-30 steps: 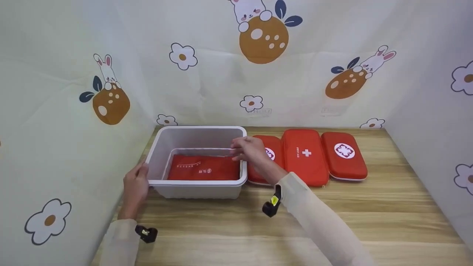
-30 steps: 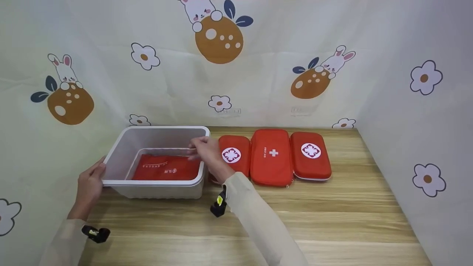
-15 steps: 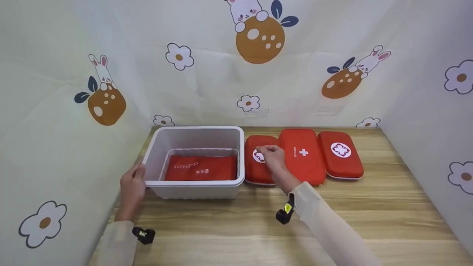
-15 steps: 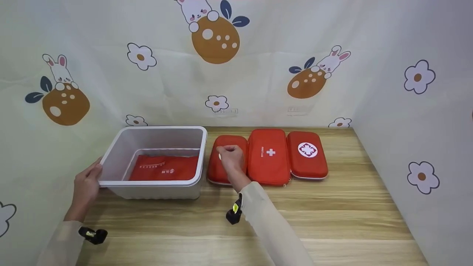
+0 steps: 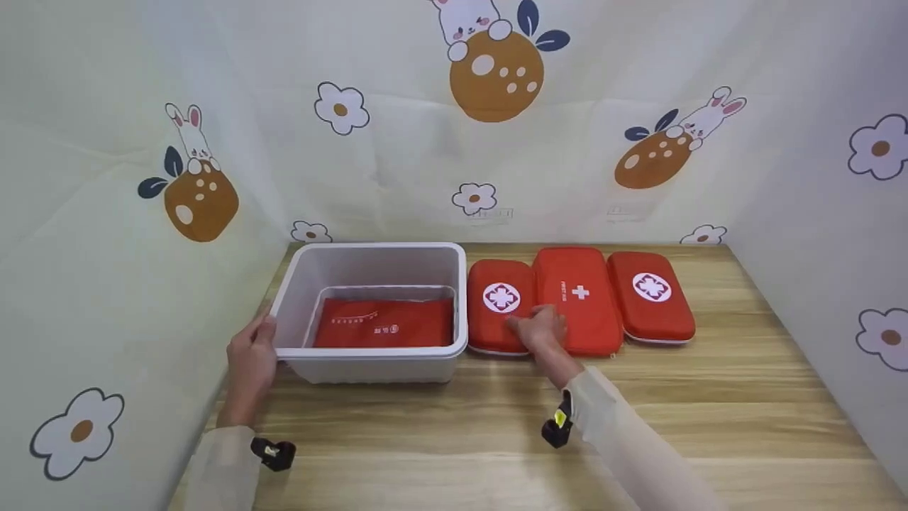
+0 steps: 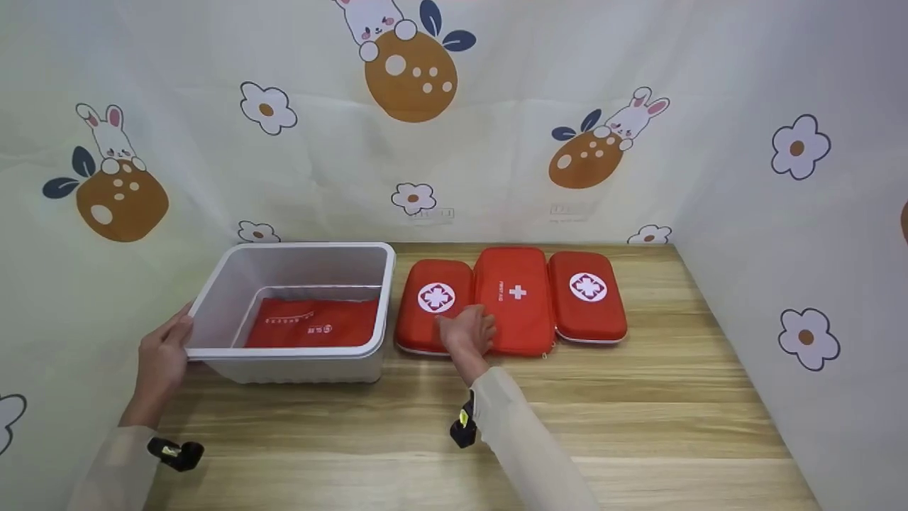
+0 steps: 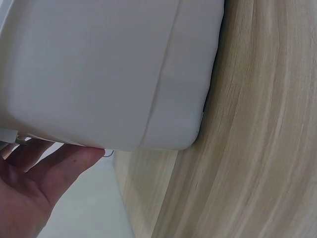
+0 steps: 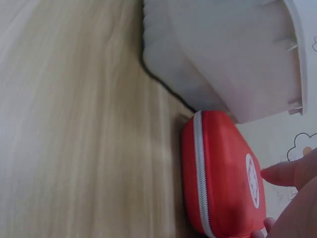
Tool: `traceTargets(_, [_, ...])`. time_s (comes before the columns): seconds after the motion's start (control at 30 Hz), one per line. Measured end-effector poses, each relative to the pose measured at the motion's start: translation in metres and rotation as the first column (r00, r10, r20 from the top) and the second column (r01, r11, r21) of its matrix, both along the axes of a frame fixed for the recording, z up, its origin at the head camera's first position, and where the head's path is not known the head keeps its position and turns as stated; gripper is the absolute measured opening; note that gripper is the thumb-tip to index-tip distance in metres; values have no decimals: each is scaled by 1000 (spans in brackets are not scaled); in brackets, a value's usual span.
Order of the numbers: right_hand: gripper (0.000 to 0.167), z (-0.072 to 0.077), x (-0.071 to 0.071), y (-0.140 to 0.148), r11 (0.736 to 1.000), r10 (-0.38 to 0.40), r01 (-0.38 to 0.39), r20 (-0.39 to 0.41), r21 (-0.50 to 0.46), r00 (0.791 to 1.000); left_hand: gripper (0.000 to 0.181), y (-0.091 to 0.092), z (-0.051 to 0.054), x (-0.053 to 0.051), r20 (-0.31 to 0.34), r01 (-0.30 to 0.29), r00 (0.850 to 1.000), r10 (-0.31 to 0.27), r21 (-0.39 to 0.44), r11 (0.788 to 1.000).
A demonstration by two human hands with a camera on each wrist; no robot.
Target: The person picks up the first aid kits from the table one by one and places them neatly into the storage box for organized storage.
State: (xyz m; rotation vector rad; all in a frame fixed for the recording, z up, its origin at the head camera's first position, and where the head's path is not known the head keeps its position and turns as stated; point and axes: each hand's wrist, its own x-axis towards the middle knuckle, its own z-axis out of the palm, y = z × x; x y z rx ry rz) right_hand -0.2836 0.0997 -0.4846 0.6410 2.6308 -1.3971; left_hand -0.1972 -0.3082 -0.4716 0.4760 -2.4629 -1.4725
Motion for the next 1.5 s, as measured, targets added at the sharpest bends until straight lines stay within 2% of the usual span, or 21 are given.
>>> traceTargets(0.23, [64, -8, 4, -3, 983, 62, -67, 39, 168, 997, 53, 1, 2, 0, 2, 9, 1000, -9, 2, 1000])
traceTargets(0.47, [57, -7, 5, -5, 958, 108, -126, 82, 257, 991, 53, 2, 1, -2, -7, 5, 1000, -5, -1, 1000])
traceTargets(0.63, [49, -6, 8, -6, 924, 181, -203, 96, 323, 979, 53, 2, -1, -1, -20, 2, 1000, -3, -4, 1000])
traceTargets(0.77, [50, -3, 13, -6, 898, 228, -249, 101, 363, 968, 52, 2, -3, -1, -35, -6, 999, 6, -6, 1000])
traceTargets(0.93, [52, -1, 16, -4, 851, 299, -311, 98, 422, 949, 52, 1, -4, -1, -27, -3, 1000, 3, 3, 1000])
traceTargets(1.0, [53, -2, 16, -4, 842, 320, -333, 104, 424, 942, 51, 1, -4, 0, -26, 0, 1000, 0, -2, 1000])
traceTargets(1.1, [53, -3, 14, -2, 850, 328, -351, 127, 392, 936, 51, 1, -3, 0, -20, 6, 1000, -7, -7, 1000])
traceTargets(1.33, [50, -7, 11, 2, 934, 262, -298, 190, 199, 946, 52, 1, -1, 0, 5, 17, 1000, -17, 21, 1000])
traceTargets(1.5, [51, -7, 12, 4, 950, 243, -272, 184, 153, 952, 52, 1, 0, 0, 5, 9, 1000, -10, 21, 1000])
